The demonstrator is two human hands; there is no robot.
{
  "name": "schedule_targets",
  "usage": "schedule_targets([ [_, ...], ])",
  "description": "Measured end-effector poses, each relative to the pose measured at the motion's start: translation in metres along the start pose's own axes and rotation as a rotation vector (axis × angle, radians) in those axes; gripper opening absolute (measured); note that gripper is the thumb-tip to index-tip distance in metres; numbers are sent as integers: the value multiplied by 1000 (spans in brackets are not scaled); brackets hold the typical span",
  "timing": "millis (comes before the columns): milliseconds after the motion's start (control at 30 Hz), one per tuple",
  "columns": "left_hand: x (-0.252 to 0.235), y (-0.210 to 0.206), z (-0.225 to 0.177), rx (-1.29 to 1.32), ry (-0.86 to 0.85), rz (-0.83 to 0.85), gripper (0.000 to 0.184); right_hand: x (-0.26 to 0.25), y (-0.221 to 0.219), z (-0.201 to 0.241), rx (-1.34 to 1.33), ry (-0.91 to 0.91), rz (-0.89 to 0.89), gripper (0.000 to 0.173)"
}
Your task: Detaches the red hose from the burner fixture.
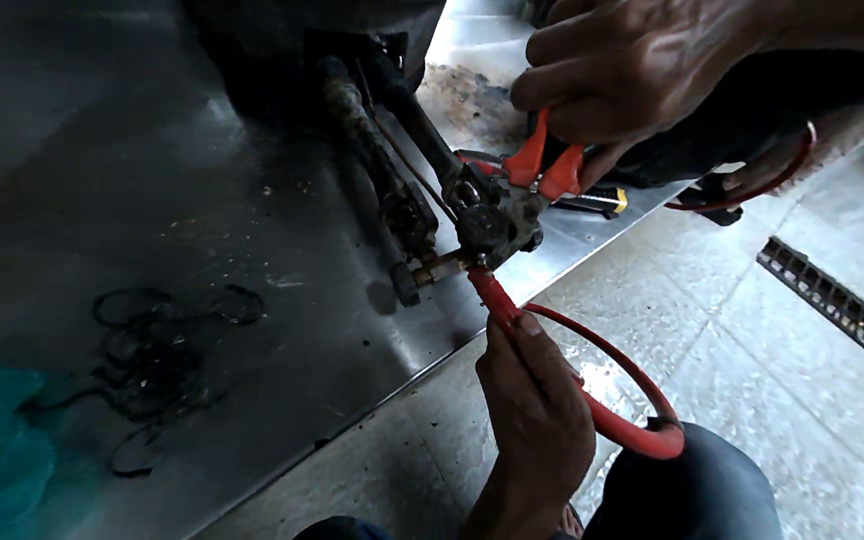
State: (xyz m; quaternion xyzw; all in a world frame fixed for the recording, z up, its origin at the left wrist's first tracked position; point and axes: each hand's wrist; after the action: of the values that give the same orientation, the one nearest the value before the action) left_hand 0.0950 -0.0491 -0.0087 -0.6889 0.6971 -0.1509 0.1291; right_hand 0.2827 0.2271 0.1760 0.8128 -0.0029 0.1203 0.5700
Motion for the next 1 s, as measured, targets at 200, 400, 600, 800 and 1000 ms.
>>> schedule_targets([
  [200,0,-1,0,0,-13,-5,27,-1,3,-3,-32,-5,13,53],
  [400,-1,0,-2,2,11,22,31,-10,35,98,-55,-221,-25,53],
  [600,2,1,-8,-46,71,-3,34,-11,41,221,-125,-720,-79,44],
  [800,2,-4,-9,-54,86,-49,34,-24,-40,240,-84,-907,-77,45],
  [1000,3,-6,-8,-23,58,-57,35,-46,-66,227,-160,-967,-242,44],
])
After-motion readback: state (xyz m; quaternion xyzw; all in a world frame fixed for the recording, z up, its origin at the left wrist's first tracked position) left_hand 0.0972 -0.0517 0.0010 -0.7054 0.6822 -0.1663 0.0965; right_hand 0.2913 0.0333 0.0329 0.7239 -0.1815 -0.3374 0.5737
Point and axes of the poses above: each hand's wrist, its own x-axis away from the middle knuckle, its own y-axis out of the back of the hand, z = x × y, and after that the axes turned 12 degrees about y, right-handed
